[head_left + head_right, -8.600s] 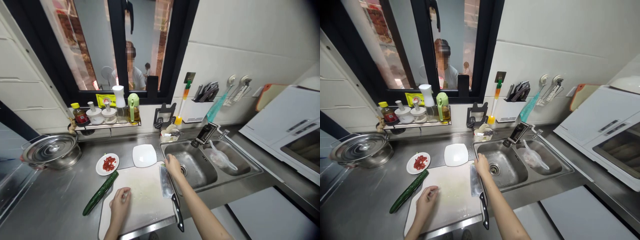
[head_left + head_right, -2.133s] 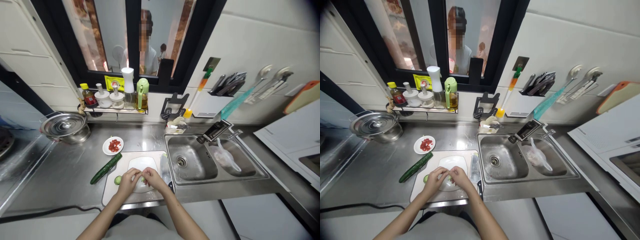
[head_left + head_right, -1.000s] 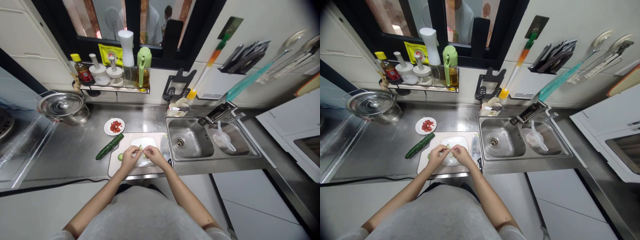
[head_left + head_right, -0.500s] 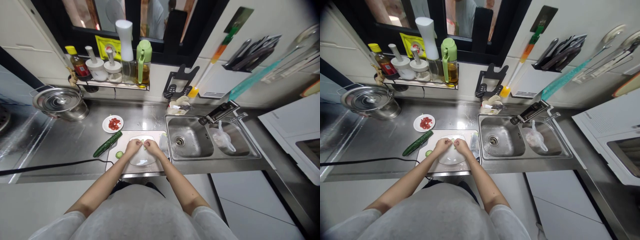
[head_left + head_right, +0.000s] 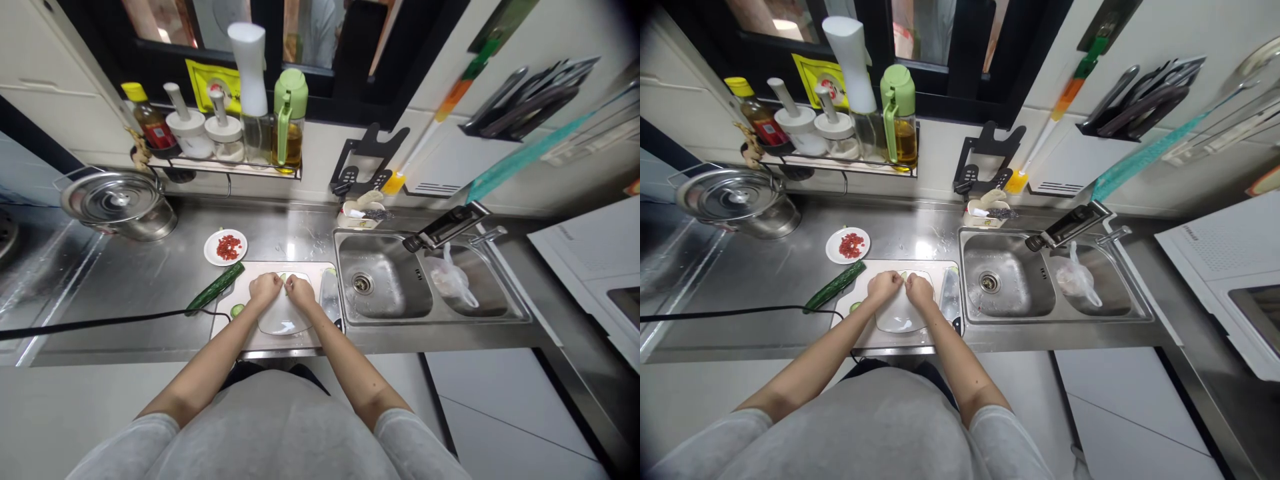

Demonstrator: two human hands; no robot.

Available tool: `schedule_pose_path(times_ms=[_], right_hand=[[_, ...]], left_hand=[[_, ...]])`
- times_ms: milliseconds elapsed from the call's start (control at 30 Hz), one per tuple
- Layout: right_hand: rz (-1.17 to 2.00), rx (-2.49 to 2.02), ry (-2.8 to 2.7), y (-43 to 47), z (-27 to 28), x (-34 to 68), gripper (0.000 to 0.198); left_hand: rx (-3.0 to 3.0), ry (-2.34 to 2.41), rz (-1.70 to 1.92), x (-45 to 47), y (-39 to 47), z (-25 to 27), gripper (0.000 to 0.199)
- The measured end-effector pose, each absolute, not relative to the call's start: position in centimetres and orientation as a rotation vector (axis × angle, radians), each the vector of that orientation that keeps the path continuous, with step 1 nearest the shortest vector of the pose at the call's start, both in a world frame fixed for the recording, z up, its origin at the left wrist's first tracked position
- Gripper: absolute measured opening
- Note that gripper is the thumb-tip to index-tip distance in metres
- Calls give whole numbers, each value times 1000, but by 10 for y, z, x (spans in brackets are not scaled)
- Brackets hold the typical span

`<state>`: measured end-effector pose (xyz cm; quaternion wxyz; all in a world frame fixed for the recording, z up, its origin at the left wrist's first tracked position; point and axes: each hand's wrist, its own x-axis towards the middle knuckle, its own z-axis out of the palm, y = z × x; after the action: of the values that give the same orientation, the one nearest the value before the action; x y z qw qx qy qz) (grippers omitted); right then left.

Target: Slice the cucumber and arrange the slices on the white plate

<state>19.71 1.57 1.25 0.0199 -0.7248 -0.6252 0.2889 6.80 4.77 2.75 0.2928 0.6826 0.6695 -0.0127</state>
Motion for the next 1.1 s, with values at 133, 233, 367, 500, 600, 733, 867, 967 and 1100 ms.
schedule_pose_path(times_ms=[133, 233, 367, 500, 600, 733, 867, 967, 1100], right_hand=[[855, -2254, -1972, 15, 13, 195, 23], [839, -2258, -1986, 15, 14, 193, 22], [799, -2265, -2006, 11, 17, 191, 23], [724, -2262, -2036, 0, 18, 189, 25], [704, -2270, -2075, -7, 17, 188, 27], [693, -2270, -2133, -11, 14, 187, 29], [678, -2288, -2172, -10, 14, 187, 29], [661, -2296, -2196, -10, 15, 186, 28], [645, -2297, -2199, -10, 15, 186, 29]], left_hand=[[1900, 1792, -7, 69, 48, 27, 25], [1940, 1789, 17, 70, 48, 26, 25], [2005, 1797, 25, 70, 47, 24, 24], [2074, 1785, 40, 67, 46, 22, 24], [2209, 1604, 120, 62, 46, 21, 28], [2320, 1420, 131, 54, 47, 15, 30], [2333, 1397, 134, 49, 49, 10, 29], [2317, 1394, 150, 49, 51, 8, 28], [2284, 1406, 185, 50, 53, 6, 28]])
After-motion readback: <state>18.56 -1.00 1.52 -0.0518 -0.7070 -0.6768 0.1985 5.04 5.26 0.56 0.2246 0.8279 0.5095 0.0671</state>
